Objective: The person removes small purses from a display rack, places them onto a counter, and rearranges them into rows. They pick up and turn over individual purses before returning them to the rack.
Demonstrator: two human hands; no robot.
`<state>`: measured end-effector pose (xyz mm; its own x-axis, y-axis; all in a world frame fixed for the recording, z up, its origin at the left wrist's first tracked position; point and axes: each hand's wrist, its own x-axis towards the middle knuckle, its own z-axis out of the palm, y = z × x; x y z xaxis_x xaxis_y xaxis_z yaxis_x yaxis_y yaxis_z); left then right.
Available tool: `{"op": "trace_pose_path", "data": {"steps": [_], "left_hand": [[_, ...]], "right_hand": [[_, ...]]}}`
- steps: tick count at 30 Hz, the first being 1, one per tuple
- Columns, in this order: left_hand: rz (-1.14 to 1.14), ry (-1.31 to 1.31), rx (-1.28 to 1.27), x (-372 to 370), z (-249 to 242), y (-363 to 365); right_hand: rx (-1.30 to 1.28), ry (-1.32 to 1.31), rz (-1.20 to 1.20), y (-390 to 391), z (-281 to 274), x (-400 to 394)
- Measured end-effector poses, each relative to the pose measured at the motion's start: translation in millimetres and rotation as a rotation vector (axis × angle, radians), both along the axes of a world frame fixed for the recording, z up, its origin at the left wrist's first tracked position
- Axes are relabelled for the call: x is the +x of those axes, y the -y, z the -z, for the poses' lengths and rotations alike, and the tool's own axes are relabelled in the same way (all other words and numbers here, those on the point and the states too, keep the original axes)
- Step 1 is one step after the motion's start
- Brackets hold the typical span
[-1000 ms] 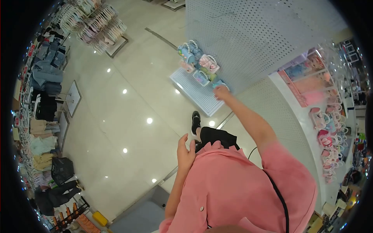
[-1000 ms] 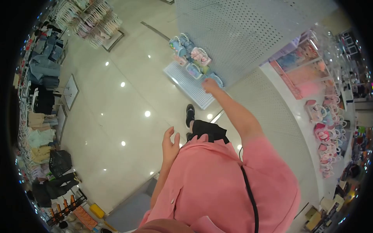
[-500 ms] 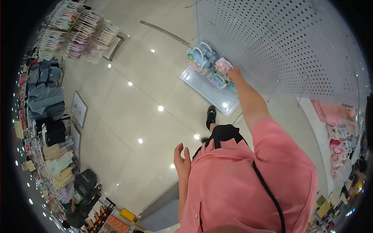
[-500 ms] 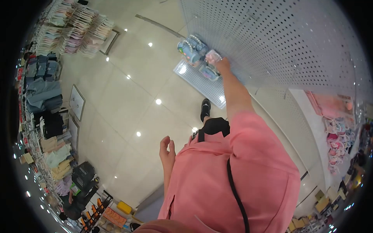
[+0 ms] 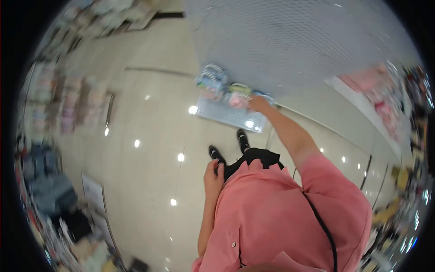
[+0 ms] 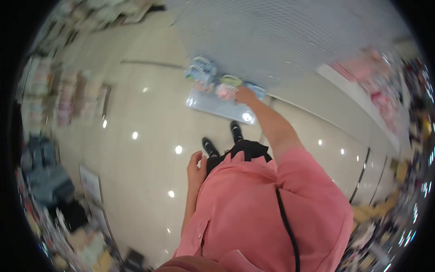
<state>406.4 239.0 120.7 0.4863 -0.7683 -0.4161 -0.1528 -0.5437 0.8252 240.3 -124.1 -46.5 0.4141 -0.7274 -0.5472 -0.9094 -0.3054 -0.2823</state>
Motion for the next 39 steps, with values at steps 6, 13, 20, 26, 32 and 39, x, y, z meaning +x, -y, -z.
{"op": "trace_pose_path", "data": {"steps": [6,13,20,26,32,39], "left_hand": [[0.307,-0.014,-0.151,48.5,45.2,13.9],[0.764,0.338,-0.52,4.2,55.2,65.6],[1.053,0.13,-0.427,-88.5,39.4,69.2],[1.118,0.239,-0.472,-204.2,-22.9,51.8],[0.942,0.097,-0.391,-304.1,-28.5,16.3],[0.913,0.028,-0.37,-401.9,-44.2,13.6]], "right_hand": [[-0.09,0.024,0.09,-99.1,-50.8,-6.0],[-0.128,0.188,0.098,-229.1,-152.2,-40.7],[-0.332,0.221,0.273,-320.3,-215.9,-124.4],[-0.42,0.368,0.571,-374.9,-241.7,-227.1],[-0.618,0.387,0.702,-409.8,-235.8,-339.5],[-0.549,0.532,0.971,-424.8,-229.1,-444.4]]}}
